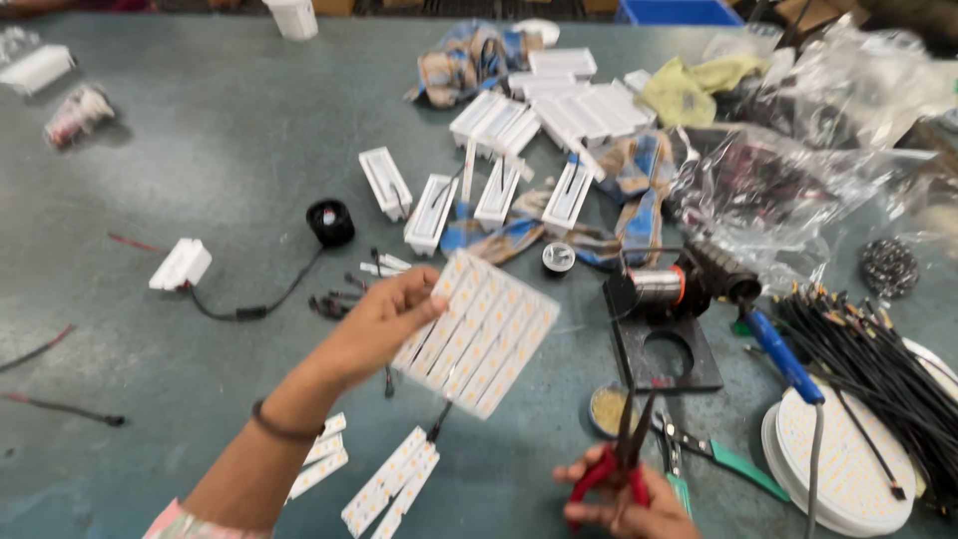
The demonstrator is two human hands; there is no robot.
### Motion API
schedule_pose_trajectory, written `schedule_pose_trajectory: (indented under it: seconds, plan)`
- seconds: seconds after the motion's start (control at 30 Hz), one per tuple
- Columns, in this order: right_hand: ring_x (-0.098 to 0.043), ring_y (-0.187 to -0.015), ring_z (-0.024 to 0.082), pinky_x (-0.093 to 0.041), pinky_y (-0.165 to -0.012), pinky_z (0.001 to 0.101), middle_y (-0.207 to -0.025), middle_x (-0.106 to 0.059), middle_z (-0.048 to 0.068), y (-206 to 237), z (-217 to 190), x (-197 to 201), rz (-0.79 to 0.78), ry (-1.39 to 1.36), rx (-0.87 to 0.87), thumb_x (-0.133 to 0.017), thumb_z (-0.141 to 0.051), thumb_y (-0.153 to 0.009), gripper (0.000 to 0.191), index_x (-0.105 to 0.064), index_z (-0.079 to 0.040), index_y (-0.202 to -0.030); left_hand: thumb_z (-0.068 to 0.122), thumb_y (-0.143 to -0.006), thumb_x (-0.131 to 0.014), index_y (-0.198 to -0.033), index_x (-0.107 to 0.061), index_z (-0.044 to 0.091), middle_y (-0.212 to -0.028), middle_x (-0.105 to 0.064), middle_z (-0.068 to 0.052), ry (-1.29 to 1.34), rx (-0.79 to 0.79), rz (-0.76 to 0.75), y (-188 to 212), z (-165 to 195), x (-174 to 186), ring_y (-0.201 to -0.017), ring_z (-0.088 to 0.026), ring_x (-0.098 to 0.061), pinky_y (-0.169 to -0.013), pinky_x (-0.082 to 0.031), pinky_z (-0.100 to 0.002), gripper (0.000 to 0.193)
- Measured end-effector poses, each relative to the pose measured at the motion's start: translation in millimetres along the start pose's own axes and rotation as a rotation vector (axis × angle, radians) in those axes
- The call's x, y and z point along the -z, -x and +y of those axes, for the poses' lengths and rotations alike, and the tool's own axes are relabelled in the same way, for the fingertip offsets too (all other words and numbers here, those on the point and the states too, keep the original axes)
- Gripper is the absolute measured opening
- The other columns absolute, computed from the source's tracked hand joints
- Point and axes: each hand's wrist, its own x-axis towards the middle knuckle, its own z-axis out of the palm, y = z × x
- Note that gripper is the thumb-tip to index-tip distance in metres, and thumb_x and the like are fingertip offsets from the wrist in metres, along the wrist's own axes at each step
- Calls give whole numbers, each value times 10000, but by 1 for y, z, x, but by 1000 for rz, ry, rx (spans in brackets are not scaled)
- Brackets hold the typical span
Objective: The person picks up LED strip boards from the workbench and cuts them apart with red-handled pliers, one board at a time, placing the cut pieces on the table. They then gather the cut strips, stack white light fixture housings, and handle a housing with wires at the end.
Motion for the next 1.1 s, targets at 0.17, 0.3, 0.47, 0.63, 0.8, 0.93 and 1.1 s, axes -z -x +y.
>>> schedule_pose_trajectory:
  seconds: [0.17, 0.3, 0.47, 0.63, 0.8, 0.93, 1.1]
  plan:
    - [-543, -1390, 313, -535, -1072, 506, -1386, -622, 190, -2, -58, -63, 282, 654, -303, -452, 160, -680, 780, -463, -9, -1442, 188, -1017, -557, -1201, -630, -15, -894, -795, -76, 34, 135, 30, 82, -5, -38, -750, -79, -717, -623, -562, -224, 283]
    - [-575, -1345, 223, -567, -1036, 453, -1360, -621, 100, -14, -69, -106, 294, 733, -590, -450, 155, -714, 747, -516, -50, -1429, 189, -1004, -575, -1203, -674, -8, -886, -795, -54, 59, 215, 85, 120, -2, -60, -737, -51, -710, -618, -568, -212, 297]
    - [-573, -1287, 172, -520, -1045, 350, -1288, -667, 91, -19, -72, -136, 59, 972, -750, -561, 127, -839, 485, -614, -20, -1298, 230, -973, -596, -1162, -734, 16, -793, -802, -41, 6, 358, 124, 134, -6, -74, -647, -45, -699, -555, -550, -215, 317]
    - [-657, -1137, 137, -595, -930, 303, -1181, -702, 46, -26, -77, -152, 71, 1116, -862, -534, 103, -814, 514, -626, -70, -1290, 248, -955, -606, -1183, -746, 36, -787, -809, -55, -26, 392, 148, 135, -14, -76, -635, -58, -699, -545, -547, -227, 342]
    - [-666, -1082, 143, -593, -888, 285, -1139, -711, 48, -34, -77, -162, 56, 1154, -883, -536, 100, -807, 500, -621, -66, -1270, 252, -955, -607, -1159, -746, 29, -822, -824, -41, -58, 364, 167, 136, -17, -75, -680, -59, -732, -580, -570, -228, 333]
    - [-672, -965, 152, -591, -803, 278, -1019, -707, 50, -38, -77, -166, 41, 1228, -912, -582, 88, -752, 479, -633, -54, -1207, 250, -958, -606, -1162, -743, 34, -830, -827, -43, -47, 355, 161, 137, -18, -74, -692, -58, -735, -586, -576, -233, 327]
    - [-658, -849, 144, -591, -702, 275, -939, -689, 41, -40, -76, -169, 120, 1173, -969, -540, 82, -746, 490, -633, -64, -1204, 253, -955, -604, -1133, -753, 39, -811, -829, -49, -54, 381, 163, 136, -16, -74, -680, -63, -739, -578, -575, -238, 316]
